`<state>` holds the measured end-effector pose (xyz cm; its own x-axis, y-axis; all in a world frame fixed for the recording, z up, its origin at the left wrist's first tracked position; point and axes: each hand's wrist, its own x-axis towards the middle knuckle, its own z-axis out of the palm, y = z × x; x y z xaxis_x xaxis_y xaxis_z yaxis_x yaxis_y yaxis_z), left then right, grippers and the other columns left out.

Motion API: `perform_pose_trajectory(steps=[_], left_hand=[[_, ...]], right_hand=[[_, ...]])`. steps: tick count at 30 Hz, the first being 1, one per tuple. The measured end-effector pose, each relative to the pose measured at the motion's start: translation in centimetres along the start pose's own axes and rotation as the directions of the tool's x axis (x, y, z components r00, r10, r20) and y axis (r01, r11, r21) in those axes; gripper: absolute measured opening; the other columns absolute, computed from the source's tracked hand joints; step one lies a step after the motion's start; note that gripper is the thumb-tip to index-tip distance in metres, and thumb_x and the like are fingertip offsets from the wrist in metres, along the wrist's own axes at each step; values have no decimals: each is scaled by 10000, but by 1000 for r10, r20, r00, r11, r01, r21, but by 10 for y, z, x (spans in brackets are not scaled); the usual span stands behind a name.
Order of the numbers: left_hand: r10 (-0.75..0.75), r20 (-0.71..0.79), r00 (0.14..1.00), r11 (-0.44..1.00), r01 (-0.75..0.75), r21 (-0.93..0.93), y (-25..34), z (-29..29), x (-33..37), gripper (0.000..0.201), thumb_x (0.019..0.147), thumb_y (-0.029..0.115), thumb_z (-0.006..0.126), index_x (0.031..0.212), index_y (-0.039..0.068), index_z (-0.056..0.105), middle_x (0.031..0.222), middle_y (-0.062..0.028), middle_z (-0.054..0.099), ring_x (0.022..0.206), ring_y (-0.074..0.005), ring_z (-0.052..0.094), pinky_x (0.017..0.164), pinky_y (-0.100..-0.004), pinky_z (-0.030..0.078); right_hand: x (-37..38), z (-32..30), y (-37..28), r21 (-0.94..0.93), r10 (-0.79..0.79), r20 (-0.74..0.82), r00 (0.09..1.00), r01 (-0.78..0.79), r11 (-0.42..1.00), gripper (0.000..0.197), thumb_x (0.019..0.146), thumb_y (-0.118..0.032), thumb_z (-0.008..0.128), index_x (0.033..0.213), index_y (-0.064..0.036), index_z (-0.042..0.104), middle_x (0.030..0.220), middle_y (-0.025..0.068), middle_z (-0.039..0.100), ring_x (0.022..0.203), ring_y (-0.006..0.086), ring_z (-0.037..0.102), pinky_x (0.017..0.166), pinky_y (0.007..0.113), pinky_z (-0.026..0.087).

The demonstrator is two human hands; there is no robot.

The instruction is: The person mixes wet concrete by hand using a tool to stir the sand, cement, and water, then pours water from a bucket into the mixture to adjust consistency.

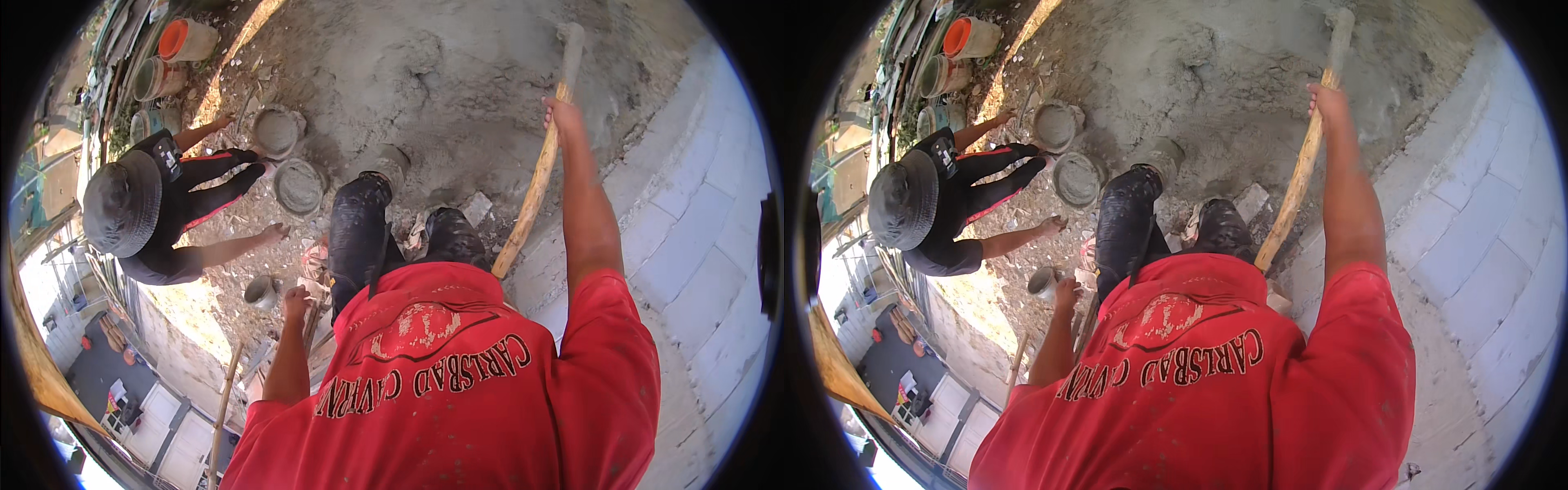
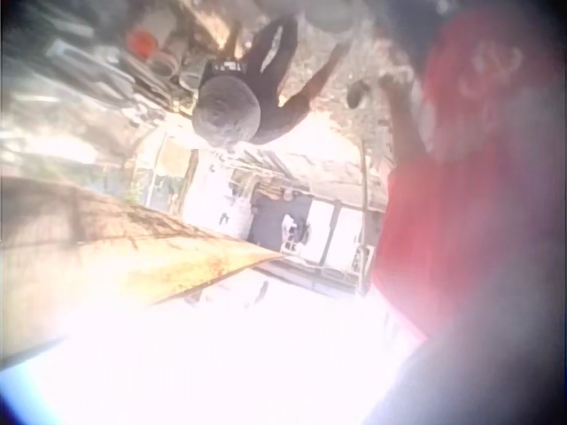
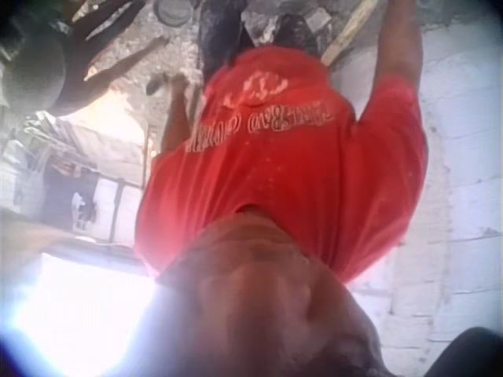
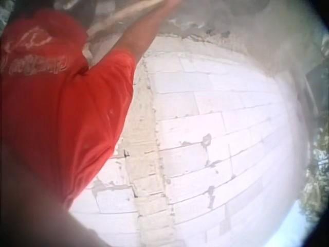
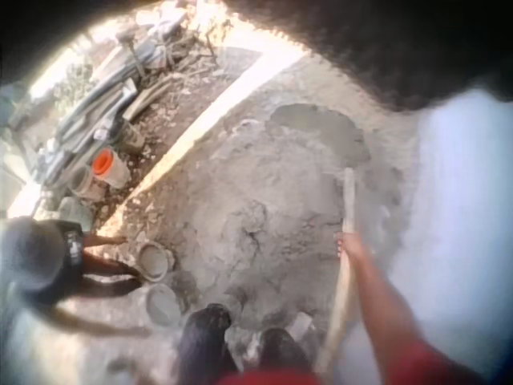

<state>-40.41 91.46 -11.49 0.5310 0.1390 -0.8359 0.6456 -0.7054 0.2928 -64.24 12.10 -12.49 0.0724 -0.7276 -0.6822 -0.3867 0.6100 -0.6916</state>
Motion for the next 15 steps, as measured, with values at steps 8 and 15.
perform_pose_trajectory(steps=[8,15], left_hand=[[190,318,929,768,-343,541,-110,-9,-25,376,922,359,616,1067,14,653,993,-186,708,859,-333,678,753,-446,534],[343,821,456,80,-885,458,42,-12,120,353,897,316,600,1040,13,712,1061,-240,691,984,-383,672,859,-445,525]], right_hand=[[-84,-70,216,-716,132,-92,987,-158,680,298,764,-260,750,654,-4,646,577,95,617,486,226,606,512,384,499],[-235,-27,271,-276,383,-212,899,-431,859,224,776,-201,759,740,-15,639,628,94,603,510,230,592,472,383,494]])
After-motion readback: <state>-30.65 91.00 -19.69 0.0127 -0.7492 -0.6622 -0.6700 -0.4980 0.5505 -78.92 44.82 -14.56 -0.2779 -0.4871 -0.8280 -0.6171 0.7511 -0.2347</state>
